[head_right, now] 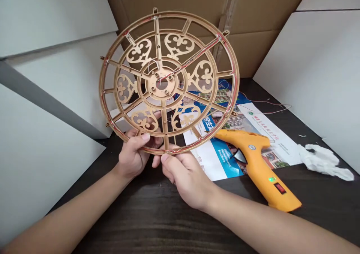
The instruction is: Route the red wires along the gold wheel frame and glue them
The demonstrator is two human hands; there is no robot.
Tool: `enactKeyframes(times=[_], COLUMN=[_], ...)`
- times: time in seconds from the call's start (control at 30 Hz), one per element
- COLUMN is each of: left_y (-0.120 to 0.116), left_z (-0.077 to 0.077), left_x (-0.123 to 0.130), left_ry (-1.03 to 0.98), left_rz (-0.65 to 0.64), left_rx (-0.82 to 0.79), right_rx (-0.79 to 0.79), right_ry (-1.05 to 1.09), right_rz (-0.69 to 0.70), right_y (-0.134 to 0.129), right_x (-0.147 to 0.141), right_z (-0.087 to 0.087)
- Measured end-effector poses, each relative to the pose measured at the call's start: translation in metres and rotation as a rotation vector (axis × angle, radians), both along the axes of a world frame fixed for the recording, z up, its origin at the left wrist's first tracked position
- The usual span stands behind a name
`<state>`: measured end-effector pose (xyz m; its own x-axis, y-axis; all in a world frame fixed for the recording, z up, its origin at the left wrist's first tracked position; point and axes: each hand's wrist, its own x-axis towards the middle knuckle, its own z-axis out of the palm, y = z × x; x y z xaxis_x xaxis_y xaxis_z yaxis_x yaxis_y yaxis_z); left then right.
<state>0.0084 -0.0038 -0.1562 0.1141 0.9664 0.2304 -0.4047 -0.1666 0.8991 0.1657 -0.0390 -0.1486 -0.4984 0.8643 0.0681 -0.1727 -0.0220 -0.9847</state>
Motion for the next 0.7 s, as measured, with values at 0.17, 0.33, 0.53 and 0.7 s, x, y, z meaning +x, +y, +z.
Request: enactKeyframes(times=[0.17, 0.33, 0.53, 0.7], left_y=[-0.009, -0.012, -0.013, -0.014], left_z=[0.007, 0.013, 0.015, 0.017], left_x=[0.008, 0.014, 0.018, 0.018], left_ry=[0.053, 0.078, 0.072, 0.088], left_rz=[-0.092, -0.061, -0.036, -0.016], left_rx=[0.044, 0.051, 0.041, 0.045], right_rx=[-0.007, -0.01, -0.025, -0.034], right_ry=[-0.029, -0.024, -0.02, -0.002], right_rz=[0.014, 0.003, -0.014, -0.032], right_y=[-0.001, -0.001, -0.001, -0.001], right_x=[0.0, 0.0, 0.0, 0.001], right_z=[0.0, -0.001, -0.003, -0.007])
